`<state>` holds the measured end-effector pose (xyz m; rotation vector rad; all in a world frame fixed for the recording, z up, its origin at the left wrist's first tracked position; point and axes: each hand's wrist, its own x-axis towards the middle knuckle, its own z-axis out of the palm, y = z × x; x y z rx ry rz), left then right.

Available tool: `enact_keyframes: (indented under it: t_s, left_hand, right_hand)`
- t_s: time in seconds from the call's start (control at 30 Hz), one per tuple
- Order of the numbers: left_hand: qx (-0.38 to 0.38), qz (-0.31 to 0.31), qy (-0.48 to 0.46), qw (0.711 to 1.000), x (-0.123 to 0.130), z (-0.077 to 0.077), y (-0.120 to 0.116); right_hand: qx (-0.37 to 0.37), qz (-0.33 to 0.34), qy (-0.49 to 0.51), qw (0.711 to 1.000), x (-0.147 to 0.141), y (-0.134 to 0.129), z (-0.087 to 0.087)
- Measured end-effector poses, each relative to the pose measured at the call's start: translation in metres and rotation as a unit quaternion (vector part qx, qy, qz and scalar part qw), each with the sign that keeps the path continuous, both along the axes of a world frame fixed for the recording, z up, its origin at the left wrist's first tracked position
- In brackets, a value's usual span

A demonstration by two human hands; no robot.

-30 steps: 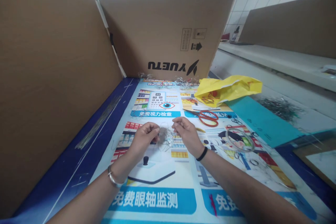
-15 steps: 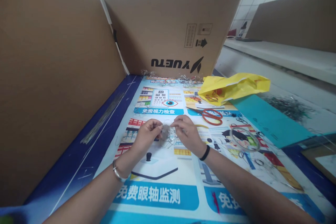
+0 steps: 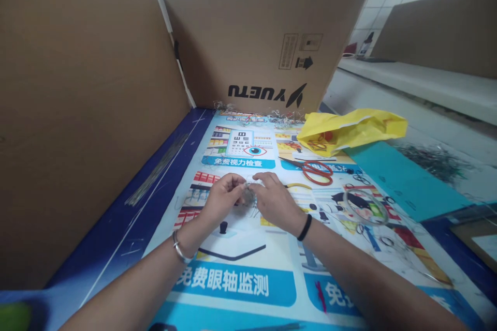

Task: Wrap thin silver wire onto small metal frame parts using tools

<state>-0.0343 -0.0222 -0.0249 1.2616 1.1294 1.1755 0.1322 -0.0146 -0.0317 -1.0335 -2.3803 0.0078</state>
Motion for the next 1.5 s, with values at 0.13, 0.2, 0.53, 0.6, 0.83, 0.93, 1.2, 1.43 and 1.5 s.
enact_keyframes:
  t_s: [0.13,0.2,0.53,0.6,0.83,0.93,1.2,1.43,1.5]
  left_hand:
    - [0.0,0.001,0.0,1.0,0.0,0.0,0.0]
    - [0.003,0.001,0.002,1.0,0.0,-0.002,0.001]
    - [0.037,0.091,-0.034,0.995,0.0,0.003,0.0]
    - [0.048,0.109,-0.047,0.992,0.0,0.005,-0.001]
    - [0.058,0.129,-0.049,0.989,-0.001,0.002,-0.001]
    - [0.053,0.132,-0.048,0.989,-0.001,0.0,0.001]
    - [0.044,0.112,-0.049,0.991,-0.001,0.0,0.001]
    - [0.029,0.1,-0.065,0.992,0.001,0.003,-0.001]
    - [0.025,0.099,-0.069,0.992,0.0,0.003,-0.001]
  right_hand:
    - [-0.016,0.045,0.09,0.995,0.004,0.007,-0.008]
    - [-0.027,0.069,0.143,0.987,0.006,0.009,-0.01]
    - [-0.202,-0.085,0.422,0.88,0.01,0.011,0.001]
    - [-0.214,-0.089,0.426,0.874,0.01,0.012,0.0]
    - [-0.247,-0.085,0.423,0.867,0.011,0.011,-0.003]
    - [-0.259,-0.079,0.421,0.866,0.011,0.011,-0.002]
    - [-0.284,-0.071,0.429,0.854,0.01,0.012,-0.003]
    - [-0.297,-0.05,0.428,0.852,0.009,0.014,-0.004]
    - [-0.297,-0.053,0.429,0.851,0.009,0.013,-0.004]
